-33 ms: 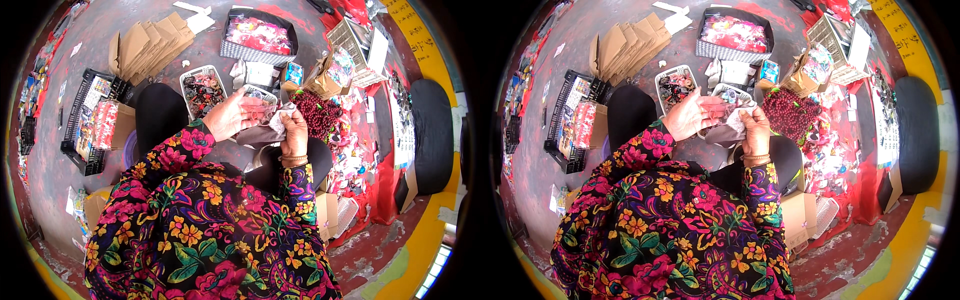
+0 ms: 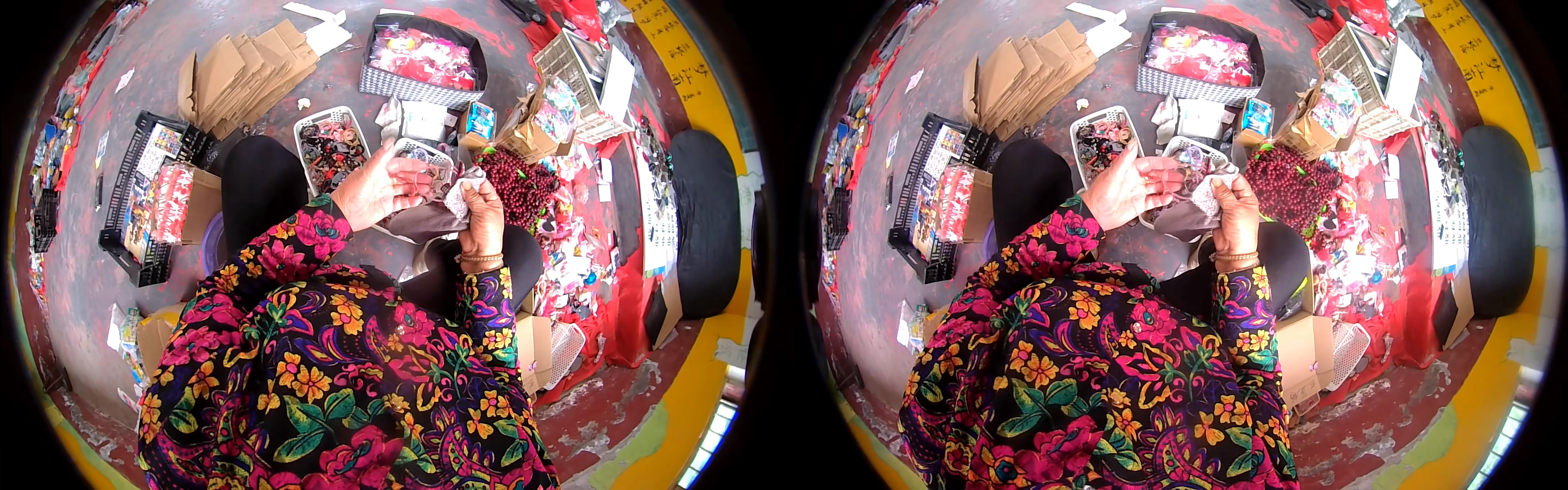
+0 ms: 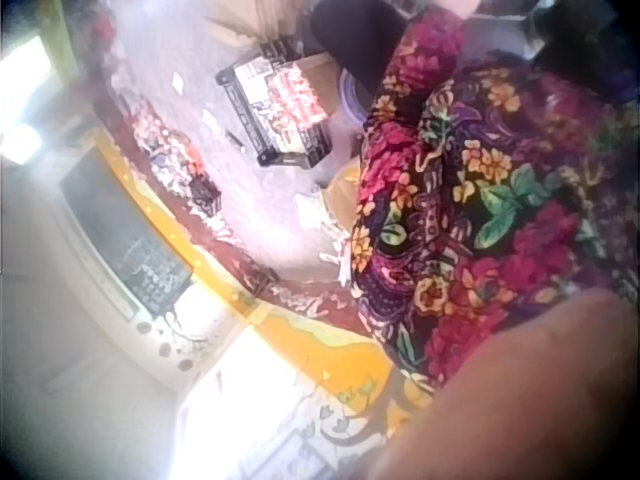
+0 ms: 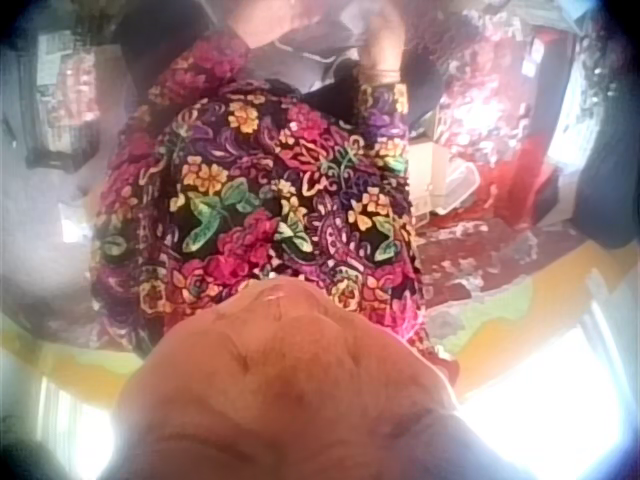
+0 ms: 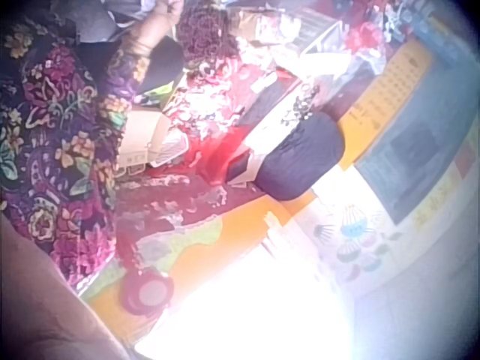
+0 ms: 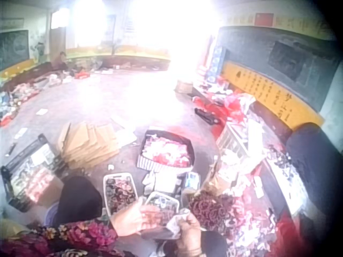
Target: The person sits on the floor surrounded by baskets of small items and wipes individual plastic accessories with a cloth. They pick up items one by one, rub them with the cloth, and place them back into the baskets.
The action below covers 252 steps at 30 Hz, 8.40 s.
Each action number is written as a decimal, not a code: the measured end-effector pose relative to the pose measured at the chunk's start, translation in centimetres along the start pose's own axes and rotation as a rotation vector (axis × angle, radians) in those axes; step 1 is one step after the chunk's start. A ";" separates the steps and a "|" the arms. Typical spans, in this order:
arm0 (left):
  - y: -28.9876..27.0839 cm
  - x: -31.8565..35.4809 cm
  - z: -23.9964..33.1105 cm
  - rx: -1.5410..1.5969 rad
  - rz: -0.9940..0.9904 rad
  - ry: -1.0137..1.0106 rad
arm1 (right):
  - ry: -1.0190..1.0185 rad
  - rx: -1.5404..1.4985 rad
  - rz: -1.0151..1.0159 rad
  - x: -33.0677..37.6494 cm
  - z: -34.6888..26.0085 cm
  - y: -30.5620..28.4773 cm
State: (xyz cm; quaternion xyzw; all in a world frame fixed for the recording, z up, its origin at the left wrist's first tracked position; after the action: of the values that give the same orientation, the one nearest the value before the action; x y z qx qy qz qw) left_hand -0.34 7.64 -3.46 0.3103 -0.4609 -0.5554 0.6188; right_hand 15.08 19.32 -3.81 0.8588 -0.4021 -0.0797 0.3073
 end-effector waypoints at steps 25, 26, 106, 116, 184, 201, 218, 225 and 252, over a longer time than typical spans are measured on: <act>1.2 0.3 -2.0 -0.325 0.168 0.154 | 0.038 0.279 -0.163 1.0 0.9 1.0; 1.1 0.2 -2.0 -0.307 0.214 0.168 | 0.050 0.267 -0.167 0.9 1.0 0.9; 2.5 1.2 -1.3 -0.627 0.091 0.059 | 0.026 0.331 -0.042 1.0 2.1 1.1; -1.3 1.0 -0.1 -0.283 0.439 0.128 | -0.113 -0.027 0.480 -0.7 -1.8 -1.3; 2.8 -0.4 -0.9 -0.556 0.054 -0.049 | -0.119 0.058 0.068 0.5 0.1 1.1; 2.7 -1.0 -2.0 -1.186 0.327 0.429 | 0.019 0.291 -0.086 1.1 0.8 2.2; 3.1 -0.5 -1.2 -0.792 0.345 0.182 | 0.037 0.033 0.103 1.0 0.7 1.8; 2.7 -0.7 -1.3 -1.013 0.387 0.413 | 0.146 0.023 -0.144 1.1 0.3 1.7; 2.7 -0.5 -2.3 -1.591 0.235 0.769 | 0.025 0.158 0.016 1.0 1.4 1.5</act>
State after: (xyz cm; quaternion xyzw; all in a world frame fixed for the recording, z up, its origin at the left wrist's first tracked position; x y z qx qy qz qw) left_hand 2.89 8.38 -2.01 -0.0954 0.2717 -0.5014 0.8159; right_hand 14.24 17.19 -3.95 0.8780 -0.4102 -0.0344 0.2442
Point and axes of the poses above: each hand's wrist, its own x-axis away from the middle knuckle, its own y-axis out of the palm, z = x × y, the point moved 1 cm from there along -x, towards the middle knuckle, and after that the axes turned 2 degrees about -y, right-handed, at the moved point
